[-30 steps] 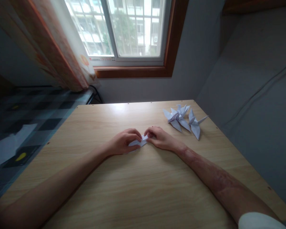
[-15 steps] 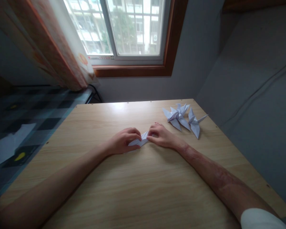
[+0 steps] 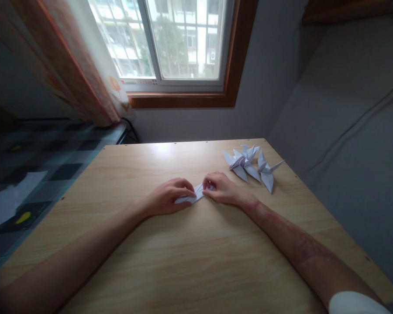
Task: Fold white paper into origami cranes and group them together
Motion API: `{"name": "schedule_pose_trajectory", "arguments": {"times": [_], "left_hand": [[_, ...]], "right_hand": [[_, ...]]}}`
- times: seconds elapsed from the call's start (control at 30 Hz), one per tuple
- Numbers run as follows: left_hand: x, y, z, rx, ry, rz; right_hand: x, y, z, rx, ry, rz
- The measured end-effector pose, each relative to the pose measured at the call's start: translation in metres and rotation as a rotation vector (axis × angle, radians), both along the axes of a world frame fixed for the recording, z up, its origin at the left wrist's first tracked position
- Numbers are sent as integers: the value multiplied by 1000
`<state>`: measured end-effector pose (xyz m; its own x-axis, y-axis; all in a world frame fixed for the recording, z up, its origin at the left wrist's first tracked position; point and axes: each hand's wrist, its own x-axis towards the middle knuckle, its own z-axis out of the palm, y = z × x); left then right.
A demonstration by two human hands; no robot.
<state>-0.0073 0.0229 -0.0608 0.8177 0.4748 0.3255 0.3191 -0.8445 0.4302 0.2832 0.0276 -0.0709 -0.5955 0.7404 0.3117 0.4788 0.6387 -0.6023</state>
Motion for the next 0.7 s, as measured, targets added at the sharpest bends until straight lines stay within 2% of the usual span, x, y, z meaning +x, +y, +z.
{"name": "schedule_pose_trajectory", "arguments": {"times": [0.13, 0.3, 0.57, 0.7], "left_hand": [[-2, -1, -1, 33, -13, -11], [-2, -1, 0, 51, -13, -9], [0, 0, -1, 86, -20, 61], [0, 1, -3, 55, -28, 74]], "right_hand": [[3, 0, -1, -24, 38, -1], [8, 3, -8, 74, 85, -56], [5, 2, -7, 166, 16, -41], [2, 0, -7, 212, -13, -44]]}}
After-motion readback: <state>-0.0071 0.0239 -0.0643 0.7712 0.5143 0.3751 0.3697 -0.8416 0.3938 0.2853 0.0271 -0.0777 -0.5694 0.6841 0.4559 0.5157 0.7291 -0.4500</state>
